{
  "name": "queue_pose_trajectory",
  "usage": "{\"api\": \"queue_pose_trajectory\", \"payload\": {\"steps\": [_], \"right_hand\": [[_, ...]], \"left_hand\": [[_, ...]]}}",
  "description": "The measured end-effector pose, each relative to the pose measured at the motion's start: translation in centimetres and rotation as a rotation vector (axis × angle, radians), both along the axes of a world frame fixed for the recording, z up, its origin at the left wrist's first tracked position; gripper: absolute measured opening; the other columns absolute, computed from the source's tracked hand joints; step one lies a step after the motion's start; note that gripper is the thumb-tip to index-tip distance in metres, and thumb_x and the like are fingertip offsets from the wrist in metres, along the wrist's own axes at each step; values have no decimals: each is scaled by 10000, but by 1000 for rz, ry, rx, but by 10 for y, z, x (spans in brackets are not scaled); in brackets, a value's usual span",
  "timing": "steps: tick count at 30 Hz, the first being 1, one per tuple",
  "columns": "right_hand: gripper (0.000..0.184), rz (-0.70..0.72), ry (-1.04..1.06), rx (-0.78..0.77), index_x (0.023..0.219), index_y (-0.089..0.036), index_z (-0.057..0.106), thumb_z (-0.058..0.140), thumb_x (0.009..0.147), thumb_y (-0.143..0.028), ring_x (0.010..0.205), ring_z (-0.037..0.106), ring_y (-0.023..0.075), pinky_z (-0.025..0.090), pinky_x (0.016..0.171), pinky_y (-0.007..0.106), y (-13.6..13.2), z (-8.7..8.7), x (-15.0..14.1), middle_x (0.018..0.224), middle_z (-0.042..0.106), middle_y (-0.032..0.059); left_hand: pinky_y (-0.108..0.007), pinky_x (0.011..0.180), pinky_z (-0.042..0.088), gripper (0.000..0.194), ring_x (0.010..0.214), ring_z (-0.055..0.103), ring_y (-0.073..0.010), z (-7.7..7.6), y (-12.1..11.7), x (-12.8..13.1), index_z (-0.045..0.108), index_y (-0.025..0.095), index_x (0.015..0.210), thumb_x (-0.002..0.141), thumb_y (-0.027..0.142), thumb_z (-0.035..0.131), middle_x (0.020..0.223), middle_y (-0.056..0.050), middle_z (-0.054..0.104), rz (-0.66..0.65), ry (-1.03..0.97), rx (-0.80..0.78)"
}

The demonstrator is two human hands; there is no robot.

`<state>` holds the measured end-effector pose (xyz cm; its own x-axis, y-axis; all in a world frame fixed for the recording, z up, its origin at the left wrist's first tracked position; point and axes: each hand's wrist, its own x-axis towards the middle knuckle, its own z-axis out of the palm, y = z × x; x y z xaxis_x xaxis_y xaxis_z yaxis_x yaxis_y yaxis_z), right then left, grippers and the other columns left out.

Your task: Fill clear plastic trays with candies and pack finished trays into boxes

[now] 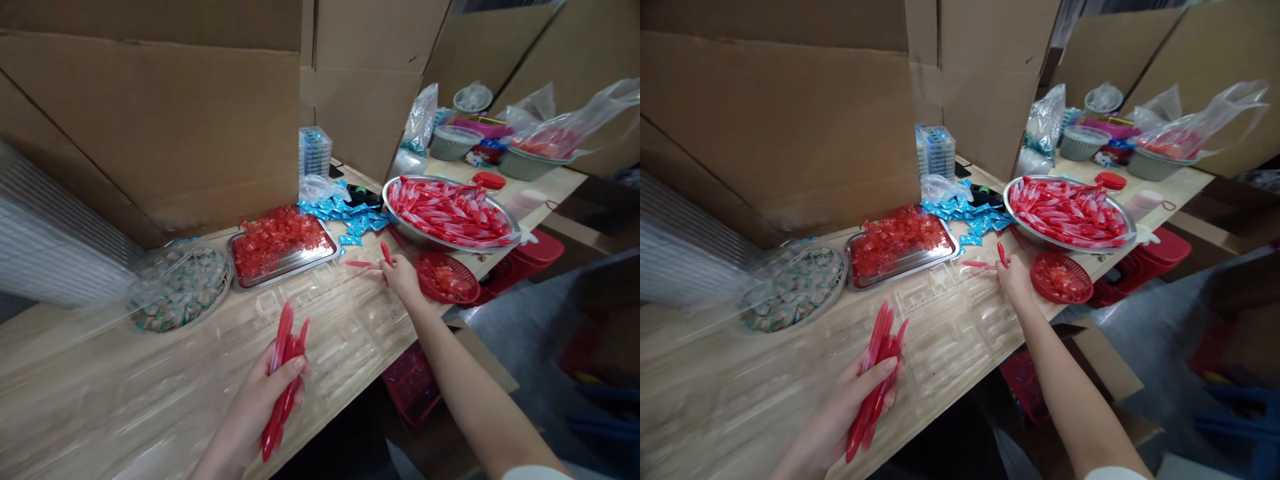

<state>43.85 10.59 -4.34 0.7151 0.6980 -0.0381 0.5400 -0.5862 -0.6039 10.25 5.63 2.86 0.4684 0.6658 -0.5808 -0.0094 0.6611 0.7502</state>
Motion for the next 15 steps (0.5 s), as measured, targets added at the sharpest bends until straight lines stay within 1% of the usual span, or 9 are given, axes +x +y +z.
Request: {"api": "queue_pose_trajectory", "payload": {"steps": [2,4,7,9,11,13,15], "right_hand": [[245,36,-61,-20,844,-165,607,466,774,-352,599,577,178,352,527,249,0,3,1,642,630,57],[214,104,-116,-31,826,-177,628,506,742,-332,664,578,184,336,545,245,0,7,1,712,646,58],[201,300,-184,-53,837,-192,655,564,702,-310,683,569,174,324,552,234,2,13,0,759,655,37],[213,415,-210,-64,860,-194,671,565,712,-305,667,563,165,328,556,233,3,16,2,750,654,28],[256,466,-222,-57,919,-191,676,552,738,-322,669,563,163,340,570,235,3,22,7,752,656,24],[305,487,-206,-36,980,-194,671,552,748,-353,678,569,166,359,585,239,-1,30,16,771,663,21],[309,550,-181,-25,977,-195,676,563,743,-362,688,578,172,380,598,244,-7,38,28,791,672,22]], "left_hand": [[-166,448,364,293,484,484,-41,3,0,-1,524,161,880,715,365,655,774,-7,584,6,11,4],[-165,437,359,311,476,482,-42,3,-1,-1,519,161,881,700,367,666,769,-7,585,15,24,5],[-161,417,349,334,468,478,-44,3,-3,-3,514,173,898,688,381,670,761,3,580,34,45,-4],[-157,410,345,341,470,478,-46,2,-4,-4,512,182,907,686,388,671,764,8,578,48,52,-7],[-159,422,360,347,478,481,-47,1,-5,-8,511,186,913,684,389,674,767,10,577,60,51,2],[-160,436,371,350,489,485,-48,-1,-6,-12,508,187,914,688,399,671,773,8,576,56,56,19],[-161,435,368,353,495,486,-51,-4,-7,-17,501,190,919,699,415,661,777,8,571,26,65,24]]}}
